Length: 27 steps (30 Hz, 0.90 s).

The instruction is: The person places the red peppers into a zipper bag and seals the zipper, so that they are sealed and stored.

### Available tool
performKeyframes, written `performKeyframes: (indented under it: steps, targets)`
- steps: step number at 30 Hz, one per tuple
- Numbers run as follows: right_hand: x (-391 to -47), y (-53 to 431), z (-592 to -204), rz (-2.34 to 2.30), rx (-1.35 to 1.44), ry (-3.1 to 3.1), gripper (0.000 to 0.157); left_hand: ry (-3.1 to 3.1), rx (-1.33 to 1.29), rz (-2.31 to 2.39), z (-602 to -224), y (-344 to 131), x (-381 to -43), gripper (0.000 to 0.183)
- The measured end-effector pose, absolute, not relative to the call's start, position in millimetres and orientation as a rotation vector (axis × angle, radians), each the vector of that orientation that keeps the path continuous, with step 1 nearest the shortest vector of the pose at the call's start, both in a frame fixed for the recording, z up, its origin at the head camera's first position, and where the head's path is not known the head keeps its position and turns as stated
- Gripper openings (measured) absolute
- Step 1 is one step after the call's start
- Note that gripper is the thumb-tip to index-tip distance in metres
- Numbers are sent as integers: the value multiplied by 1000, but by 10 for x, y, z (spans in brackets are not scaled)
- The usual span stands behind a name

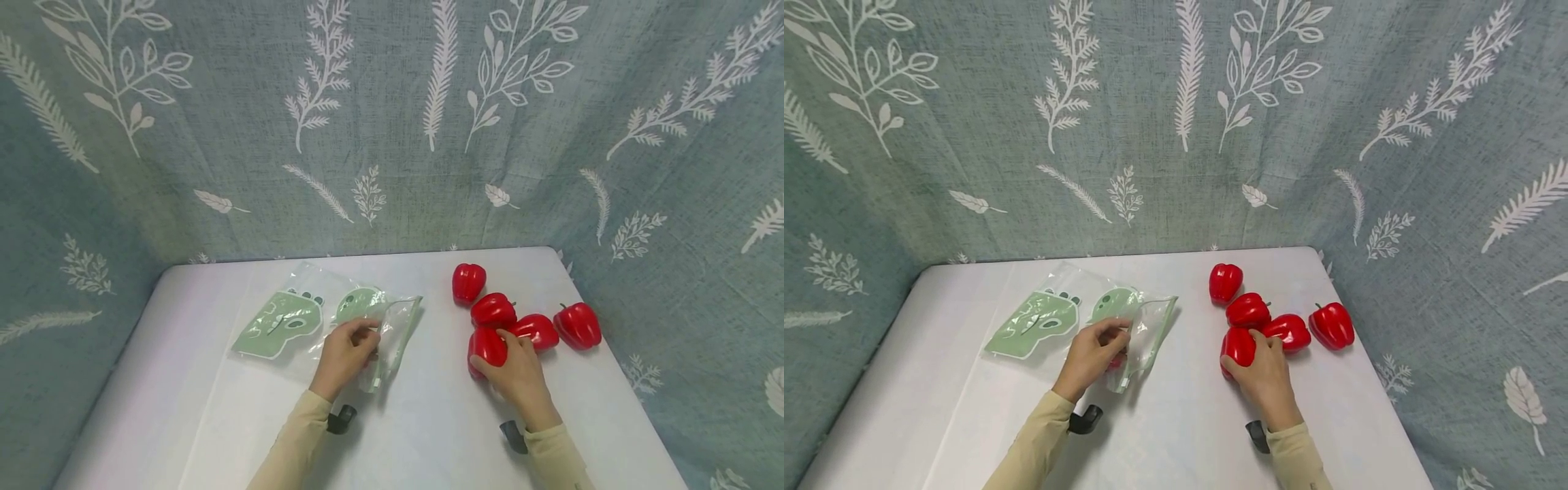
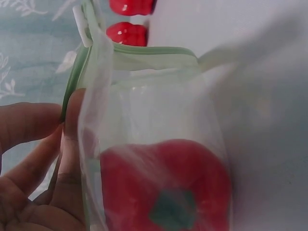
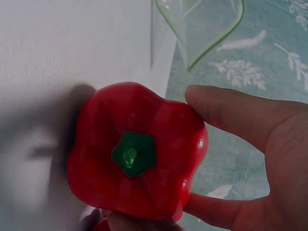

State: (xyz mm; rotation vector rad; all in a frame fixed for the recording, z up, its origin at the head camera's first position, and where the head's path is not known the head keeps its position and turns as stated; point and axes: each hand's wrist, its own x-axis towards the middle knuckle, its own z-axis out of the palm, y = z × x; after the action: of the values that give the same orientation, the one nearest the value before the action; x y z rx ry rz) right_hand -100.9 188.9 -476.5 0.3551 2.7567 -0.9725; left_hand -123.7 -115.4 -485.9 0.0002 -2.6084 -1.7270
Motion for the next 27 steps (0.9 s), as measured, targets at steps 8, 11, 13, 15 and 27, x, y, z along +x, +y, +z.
performKeyframes:
  steps: [8,11,13,15,27]
  targets:
    - [-985,1834,-4778,-1059,325,2716,100,-2590,-4,-1748,-4852,-1166,-1243,23]
    - [-973,1802,-4807,-1093,303,2709,98,-2591,-2,-1750,-4856,-1165,-1240,23]
    - [-964,1776,-4825,-1112,284,2709,96,-2590,-1,-1754,-4859,-1163,-1237,23]
    - [-954,1746,-4831,-1136,264,2709,95,-2587,-1,-1759,-4863,-1162,-1235,23]
    - [-982,1616,-4950,-1327,242,2659,87,-2595,2,-1749,-4870,-1157,-1225,24]
